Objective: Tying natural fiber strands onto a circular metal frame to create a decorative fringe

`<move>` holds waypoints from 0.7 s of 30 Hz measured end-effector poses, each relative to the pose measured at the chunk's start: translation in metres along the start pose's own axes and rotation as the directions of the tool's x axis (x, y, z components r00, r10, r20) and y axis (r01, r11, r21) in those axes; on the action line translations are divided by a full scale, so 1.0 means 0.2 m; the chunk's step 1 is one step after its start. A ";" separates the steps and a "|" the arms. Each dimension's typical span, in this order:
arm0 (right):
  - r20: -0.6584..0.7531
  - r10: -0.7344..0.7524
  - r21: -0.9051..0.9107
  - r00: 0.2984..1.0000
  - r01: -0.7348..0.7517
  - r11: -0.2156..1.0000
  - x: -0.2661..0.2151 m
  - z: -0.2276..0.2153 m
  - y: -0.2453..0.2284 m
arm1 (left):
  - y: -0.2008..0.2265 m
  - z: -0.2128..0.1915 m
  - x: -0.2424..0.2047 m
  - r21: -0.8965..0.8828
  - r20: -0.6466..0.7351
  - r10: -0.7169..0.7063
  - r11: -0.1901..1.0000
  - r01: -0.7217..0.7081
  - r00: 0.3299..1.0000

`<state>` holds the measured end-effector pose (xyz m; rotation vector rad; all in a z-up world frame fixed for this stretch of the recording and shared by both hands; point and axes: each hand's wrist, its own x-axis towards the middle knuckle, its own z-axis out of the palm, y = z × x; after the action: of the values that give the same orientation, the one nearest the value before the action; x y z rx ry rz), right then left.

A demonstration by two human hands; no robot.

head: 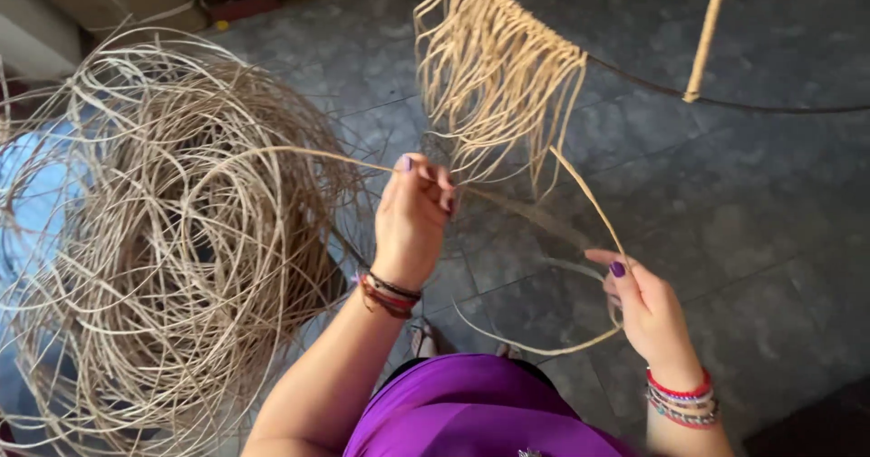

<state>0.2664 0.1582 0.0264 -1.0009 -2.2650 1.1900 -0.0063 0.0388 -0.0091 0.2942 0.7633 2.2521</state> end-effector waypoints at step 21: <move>0.026 0.029 -0.049 0.999 -0.028 0.998 -0.09 -0.47 0.33 | -0.51 0.41 -0.05 0.091 -0.031 -0.142 0.985 0.144 0.989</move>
<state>0.3633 0.2218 0.0252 -1.0443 -2.3179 1.1723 0.0927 0.1243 -0.0059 0.2475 0.8758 2.0924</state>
